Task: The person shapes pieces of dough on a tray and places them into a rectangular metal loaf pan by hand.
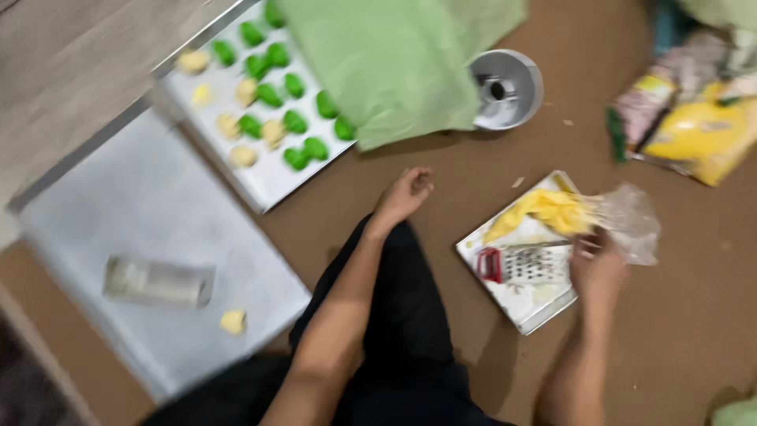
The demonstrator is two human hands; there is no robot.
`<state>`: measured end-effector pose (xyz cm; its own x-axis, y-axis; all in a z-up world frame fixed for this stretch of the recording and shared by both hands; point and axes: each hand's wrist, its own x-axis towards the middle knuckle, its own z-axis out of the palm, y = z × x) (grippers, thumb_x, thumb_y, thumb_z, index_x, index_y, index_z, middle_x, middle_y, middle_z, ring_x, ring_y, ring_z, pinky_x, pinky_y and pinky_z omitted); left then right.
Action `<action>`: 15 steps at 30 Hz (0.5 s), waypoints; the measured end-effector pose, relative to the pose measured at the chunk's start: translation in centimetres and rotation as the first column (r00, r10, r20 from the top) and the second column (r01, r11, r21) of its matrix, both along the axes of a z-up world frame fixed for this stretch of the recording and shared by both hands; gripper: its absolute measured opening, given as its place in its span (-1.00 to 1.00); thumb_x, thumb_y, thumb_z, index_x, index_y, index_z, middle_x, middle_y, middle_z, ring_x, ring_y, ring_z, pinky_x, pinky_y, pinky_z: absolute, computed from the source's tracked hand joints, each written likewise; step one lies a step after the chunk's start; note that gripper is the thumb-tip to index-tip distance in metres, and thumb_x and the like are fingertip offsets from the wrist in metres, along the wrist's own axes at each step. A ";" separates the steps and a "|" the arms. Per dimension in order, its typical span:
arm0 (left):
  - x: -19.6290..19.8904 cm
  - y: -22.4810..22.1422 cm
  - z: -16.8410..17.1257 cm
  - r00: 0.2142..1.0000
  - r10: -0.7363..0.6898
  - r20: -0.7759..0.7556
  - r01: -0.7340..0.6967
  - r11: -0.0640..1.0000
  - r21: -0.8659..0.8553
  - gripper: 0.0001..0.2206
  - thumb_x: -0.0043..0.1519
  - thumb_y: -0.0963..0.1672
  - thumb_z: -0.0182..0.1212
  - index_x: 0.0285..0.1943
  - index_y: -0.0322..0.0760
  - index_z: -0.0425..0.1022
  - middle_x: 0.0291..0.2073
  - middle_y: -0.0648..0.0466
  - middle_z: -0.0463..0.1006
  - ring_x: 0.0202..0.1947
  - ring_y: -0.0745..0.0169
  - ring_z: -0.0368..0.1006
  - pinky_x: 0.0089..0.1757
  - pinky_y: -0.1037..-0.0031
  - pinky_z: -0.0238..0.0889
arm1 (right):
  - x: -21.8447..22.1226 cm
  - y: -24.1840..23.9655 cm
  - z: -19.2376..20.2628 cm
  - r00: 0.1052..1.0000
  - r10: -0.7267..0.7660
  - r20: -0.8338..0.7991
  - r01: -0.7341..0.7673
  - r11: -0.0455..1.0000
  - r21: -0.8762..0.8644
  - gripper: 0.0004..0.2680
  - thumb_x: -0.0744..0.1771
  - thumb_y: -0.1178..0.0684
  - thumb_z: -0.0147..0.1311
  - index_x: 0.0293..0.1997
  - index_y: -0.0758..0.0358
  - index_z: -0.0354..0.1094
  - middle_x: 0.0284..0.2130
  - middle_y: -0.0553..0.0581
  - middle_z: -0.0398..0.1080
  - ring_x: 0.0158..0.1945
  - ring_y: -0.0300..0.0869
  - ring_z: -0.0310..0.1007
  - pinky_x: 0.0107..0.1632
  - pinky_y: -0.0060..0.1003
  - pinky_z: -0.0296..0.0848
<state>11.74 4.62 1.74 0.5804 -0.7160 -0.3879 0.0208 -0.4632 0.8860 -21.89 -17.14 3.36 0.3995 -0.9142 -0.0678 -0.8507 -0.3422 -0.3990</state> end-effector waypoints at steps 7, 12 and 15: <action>-0.8 22.9 2.6 0.924 0.380 0.042 -0.368 0.914 -0.169 -0.66 0.42 -0.07 0.13 0.33 -0.26 0.45 0.13 -0.25 0.55 0.18 -0.37 0.46 0.16 0.00 0.33 | 25.9 14.3 2.0 0.751 -0.213 0.626 -0.359 0.664 0.656 -0.56 0.45 -0.16 0.14 0.27 0.51 0.22 0.10 0.54 0.40 0.09 0.33 0.52 0.03 0.12 0.59; -4.9 35.6 0.6 0.763 0.642 0.078 -0.637 0.767 -0.082 -0.72 0.35 -0.13 0.24 0.25 -0.19 0.54 0.01 -0.14 0.64 -0.01 -0.06 0.57 0.00 0.22 0.44 | 36.8 11.6 4.0 0.769 -0.385 0.510 -0.215 0.595 0.774 -0.16 0.32 -0.51 0.29 0.48 0.51 -0.05 0.36 0.54 0.12 0.33 0.17 0.40 0.25 0.04 0.56; -8.3 38.7 -0.5 0.693 0.720 0.043 -0.717 0.694 -0.067 -0.75 0.33 -0.09 0.25 0.17 -0.19 0.58 -0.06 -0.02 0.65 -0.09 0.19 0.55 -0.03 0.40 0.41 | 40.7 6.3 7.4 0.904 -0.211 0.372 -0.009 0.861 0.509 -0.30 0.30 -0.56 -0.17 0.32 0.37 0.21 0.28 0.46 0.25 0.33 0.13 0.37 0.33 0.06 0.38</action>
